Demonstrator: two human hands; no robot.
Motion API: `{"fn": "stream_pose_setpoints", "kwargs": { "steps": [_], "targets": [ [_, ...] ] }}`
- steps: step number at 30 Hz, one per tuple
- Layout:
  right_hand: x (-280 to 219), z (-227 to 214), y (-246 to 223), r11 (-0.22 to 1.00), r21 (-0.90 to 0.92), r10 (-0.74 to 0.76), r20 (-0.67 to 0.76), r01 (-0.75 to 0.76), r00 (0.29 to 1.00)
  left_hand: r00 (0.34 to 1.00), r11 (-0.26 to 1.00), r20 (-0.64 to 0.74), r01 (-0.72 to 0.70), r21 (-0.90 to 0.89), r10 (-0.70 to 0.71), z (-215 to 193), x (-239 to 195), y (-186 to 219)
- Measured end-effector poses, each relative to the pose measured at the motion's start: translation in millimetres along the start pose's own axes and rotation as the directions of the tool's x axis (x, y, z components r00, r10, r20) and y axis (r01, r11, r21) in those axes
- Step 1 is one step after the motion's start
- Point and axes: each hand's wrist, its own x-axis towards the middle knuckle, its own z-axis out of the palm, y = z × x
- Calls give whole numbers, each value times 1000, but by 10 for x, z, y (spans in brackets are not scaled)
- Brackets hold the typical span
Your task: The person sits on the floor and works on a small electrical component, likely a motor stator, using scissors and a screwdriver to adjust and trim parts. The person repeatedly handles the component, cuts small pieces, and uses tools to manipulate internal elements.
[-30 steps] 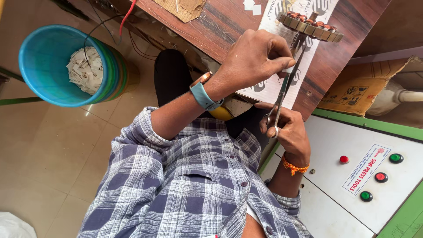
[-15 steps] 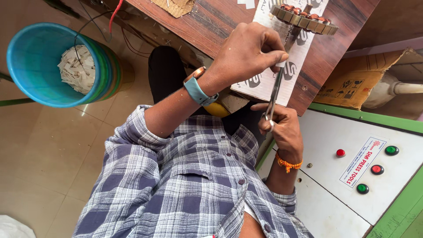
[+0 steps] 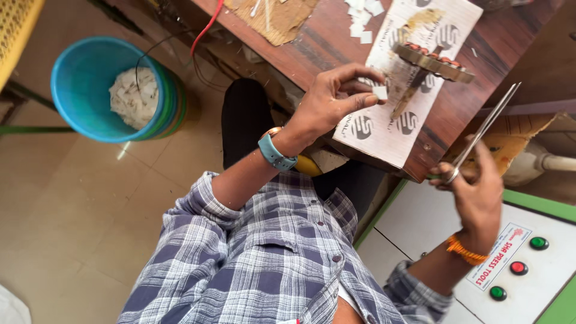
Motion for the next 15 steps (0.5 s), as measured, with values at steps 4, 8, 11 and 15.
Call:
{"fn": "stream_pose_setpoints", "kwargs": {
  "steps": [4,8,11,15],
  "targets": [
    [456,-48,-301,868,-483,-169,-64,117,984,1000,981,-11,14,-191,-16,-64,-285,-139],
    [964,-63,-515,703,-707,19,124,75,992,994,997,-82,65,-36,-68,-19,-441,-138],
    [1019,-128,-600,671,-721,-42,196,173,980,988,991,-120,105,84,-94,74,-433,8],
    [482,-18,-504,671,-593,-530,37,445,847,989,967,-99,127,221,-107,229,-290,205]
  ]
}}
